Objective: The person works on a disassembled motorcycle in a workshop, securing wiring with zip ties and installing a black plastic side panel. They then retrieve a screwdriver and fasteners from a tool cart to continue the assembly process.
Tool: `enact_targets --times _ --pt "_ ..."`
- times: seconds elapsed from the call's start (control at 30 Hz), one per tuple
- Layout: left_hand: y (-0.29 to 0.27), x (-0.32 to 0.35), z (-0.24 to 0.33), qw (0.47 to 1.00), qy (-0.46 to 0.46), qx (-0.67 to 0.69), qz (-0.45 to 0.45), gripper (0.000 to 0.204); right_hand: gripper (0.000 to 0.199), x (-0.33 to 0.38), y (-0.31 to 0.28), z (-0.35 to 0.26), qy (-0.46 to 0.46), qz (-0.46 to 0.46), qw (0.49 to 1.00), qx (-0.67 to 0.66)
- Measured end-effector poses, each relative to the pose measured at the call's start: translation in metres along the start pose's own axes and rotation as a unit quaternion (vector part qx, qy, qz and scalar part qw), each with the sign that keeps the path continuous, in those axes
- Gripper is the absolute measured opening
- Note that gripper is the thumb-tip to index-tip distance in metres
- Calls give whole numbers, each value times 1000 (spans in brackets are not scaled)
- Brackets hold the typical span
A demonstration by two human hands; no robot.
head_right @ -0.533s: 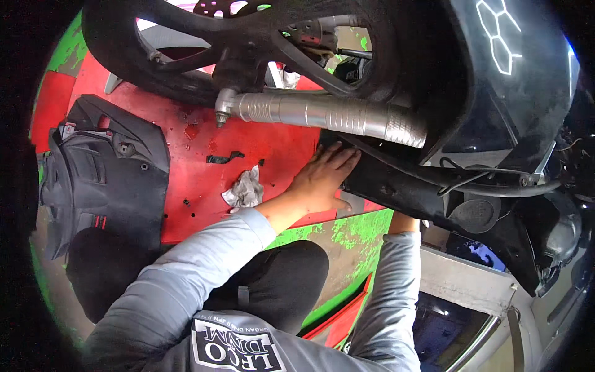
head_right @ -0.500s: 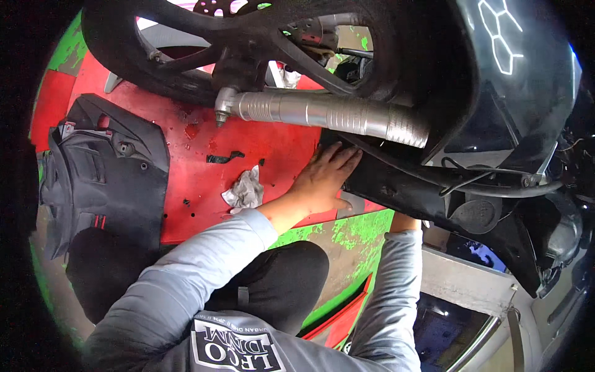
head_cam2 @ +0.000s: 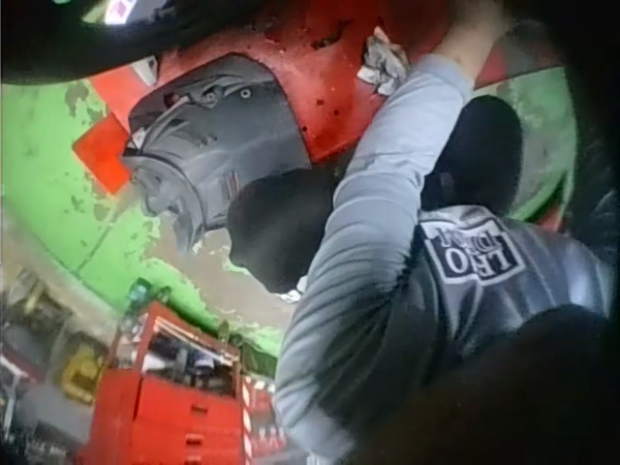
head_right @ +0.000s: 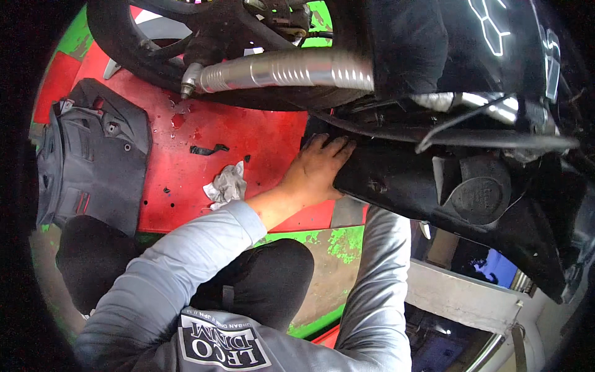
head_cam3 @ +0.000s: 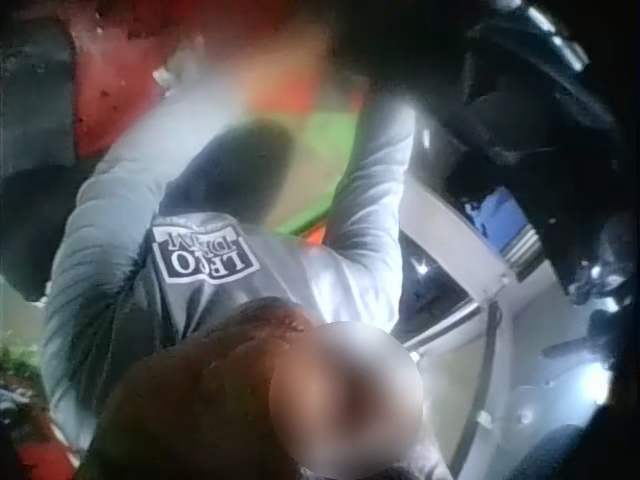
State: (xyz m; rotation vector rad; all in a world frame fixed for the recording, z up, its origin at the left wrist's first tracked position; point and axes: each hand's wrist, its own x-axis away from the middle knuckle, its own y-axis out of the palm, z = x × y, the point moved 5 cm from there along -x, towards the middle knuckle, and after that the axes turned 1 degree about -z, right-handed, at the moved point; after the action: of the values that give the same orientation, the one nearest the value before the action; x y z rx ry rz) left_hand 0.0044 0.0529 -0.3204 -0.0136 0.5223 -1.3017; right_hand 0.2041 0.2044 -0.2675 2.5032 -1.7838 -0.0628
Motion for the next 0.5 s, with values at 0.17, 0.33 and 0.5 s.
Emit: enact_targets --times 0.17,0.33,0.5 --pt "1 -4 4 999 3 -36 -9 99 68 -7 -1 11 -11 2 1000 2" --pt "-7 -10 4 998 5 -16 -56 98 69 -14 -3 15 -19 7 1000 8" --pt "-9 -12 -2 998 26 -6 -49 99 69 -17 2 22 -26 17 999 14"
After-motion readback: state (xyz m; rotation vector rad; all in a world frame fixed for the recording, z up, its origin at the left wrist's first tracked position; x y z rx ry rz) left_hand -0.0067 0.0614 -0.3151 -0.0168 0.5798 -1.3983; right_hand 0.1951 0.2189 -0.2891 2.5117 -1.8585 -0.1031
